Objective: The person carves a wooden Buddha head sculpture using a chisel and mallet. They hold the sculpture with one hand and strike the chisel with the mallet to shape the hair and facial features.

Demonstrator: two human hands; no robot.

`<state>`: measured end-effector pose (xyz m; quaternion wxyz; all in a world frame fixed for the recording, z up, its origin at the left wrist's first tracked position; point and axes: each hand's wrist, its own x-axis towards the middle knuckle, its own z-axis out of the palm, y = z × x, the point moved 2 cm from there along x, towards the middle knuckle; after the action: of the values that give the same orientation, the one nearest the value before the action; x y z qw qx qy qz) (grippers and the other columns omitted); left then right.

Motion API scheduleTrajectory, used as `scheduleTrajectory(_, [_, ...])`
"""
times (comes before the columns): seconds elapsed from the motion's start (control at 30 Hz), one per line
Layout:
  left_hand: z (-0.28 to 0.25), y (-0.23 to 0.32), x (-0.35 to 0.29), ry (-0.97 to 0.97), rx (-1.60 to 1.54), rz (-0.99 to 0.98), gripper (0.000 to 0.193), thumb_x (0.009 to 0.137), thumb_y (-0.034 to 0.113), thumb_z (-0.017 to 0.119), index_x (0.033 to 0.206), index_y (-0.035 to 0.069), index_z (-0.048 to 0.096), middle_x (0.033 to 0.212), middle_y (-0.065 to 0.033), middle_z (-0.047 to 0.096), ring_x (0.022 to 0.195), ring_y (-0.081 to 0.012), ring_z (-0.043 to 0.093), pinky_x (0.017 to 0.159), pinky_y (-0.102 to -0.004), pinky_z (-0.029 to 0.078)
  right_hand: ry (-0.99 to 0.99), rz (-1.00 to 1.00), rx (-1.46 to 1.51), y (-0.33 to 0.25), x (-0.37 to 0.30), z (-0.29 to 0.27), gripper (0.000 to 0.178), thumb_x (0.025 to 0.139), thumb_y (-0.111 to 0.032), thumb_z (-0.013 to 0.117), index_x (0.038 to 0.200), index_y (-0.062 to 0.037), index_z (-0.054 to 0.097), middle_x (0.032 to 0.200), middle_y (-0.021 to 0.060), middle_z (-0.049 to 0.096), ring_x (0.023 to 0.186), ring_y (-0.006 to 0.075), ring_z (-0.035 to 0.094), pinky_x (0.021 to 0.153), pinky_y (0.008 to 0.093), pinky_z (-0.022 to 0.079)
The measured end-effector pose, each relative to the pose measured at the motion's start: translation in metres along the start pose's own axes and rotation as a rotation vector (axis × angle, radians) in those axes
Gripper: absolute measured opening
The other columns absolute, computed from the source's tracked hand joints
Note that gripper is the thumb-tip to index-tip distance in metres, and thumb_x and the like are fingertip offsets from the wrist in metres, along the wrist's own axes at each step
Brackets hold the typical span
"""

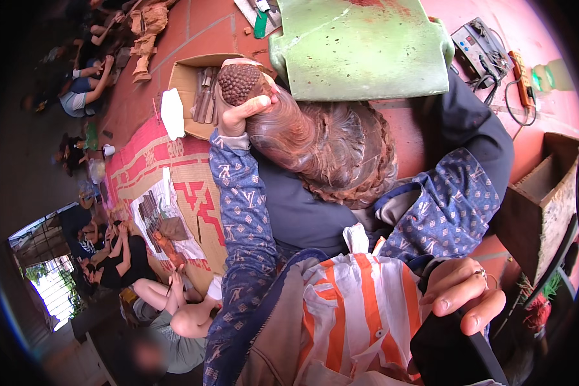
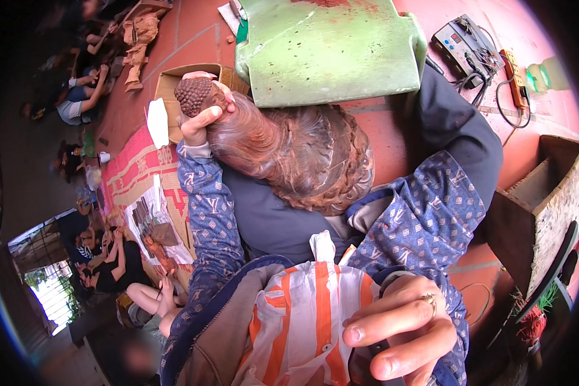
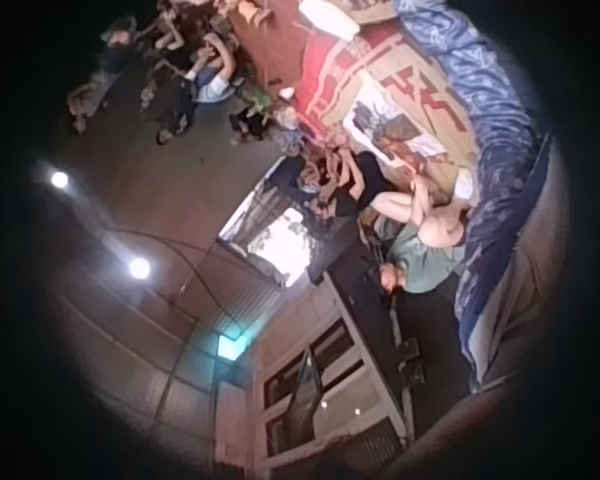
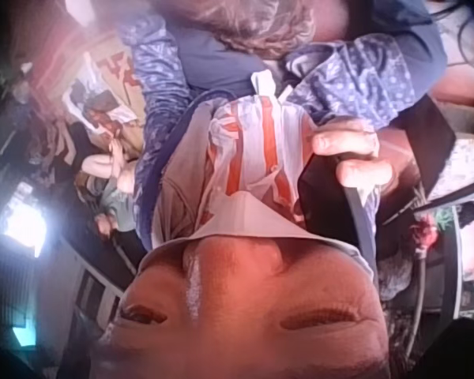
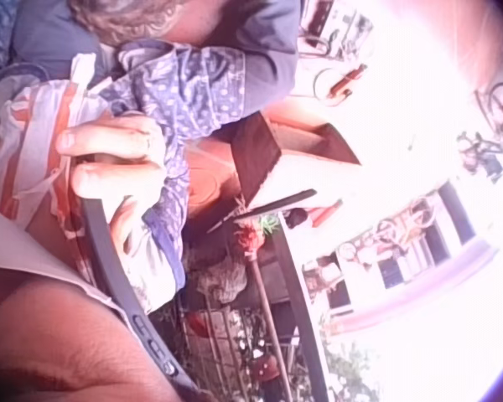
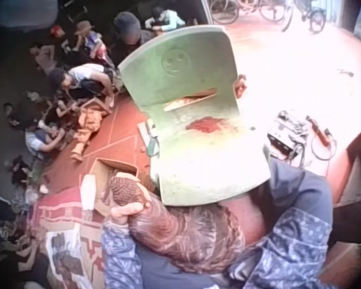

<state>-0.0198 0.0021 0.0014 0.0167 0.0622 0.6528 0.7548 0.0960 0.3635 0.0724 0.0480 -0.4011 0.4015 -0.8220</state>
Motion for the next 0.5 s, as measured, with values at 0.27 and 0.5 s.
scheduleTrajectory(0.27, [0.017,0.008,-0.012,0.120,0.189,0.045,0.054,0.067,0.004,0.062,0.115,0.002,0.038,0.086,-0.0175,0.058,0.074,-0.0217,0.058,0.073,-0.0324,0.048,0.066,-0.042,-0.003,0.000,-0.002,0.010,0.030,0.087,-0.030,0.057,0.111,-0.0133,0.052,0.106,0.0207,0.058,0.073,0.0280,0.063,0.052,0.0282,0.053])
scheduleTrajectory(0.5, [0.025,0.010,-0.007,0.082,0.225,0.113,0.054,0.066,0.008,0.063,0.114,0.002,0.039,0.084,-0.0187,0.062,0.080,-0.0278,0.061,0.088,-0.0440,0.043,0.011,-0.049,0.037,-0.003,-0.005,0.004,0.030,0.088,-0.029,0.057,0.112,-0.0125,0.052,0.106,0.0220,0.057,0.073,0.0294,0.063,0.052,0.0294,0.053])
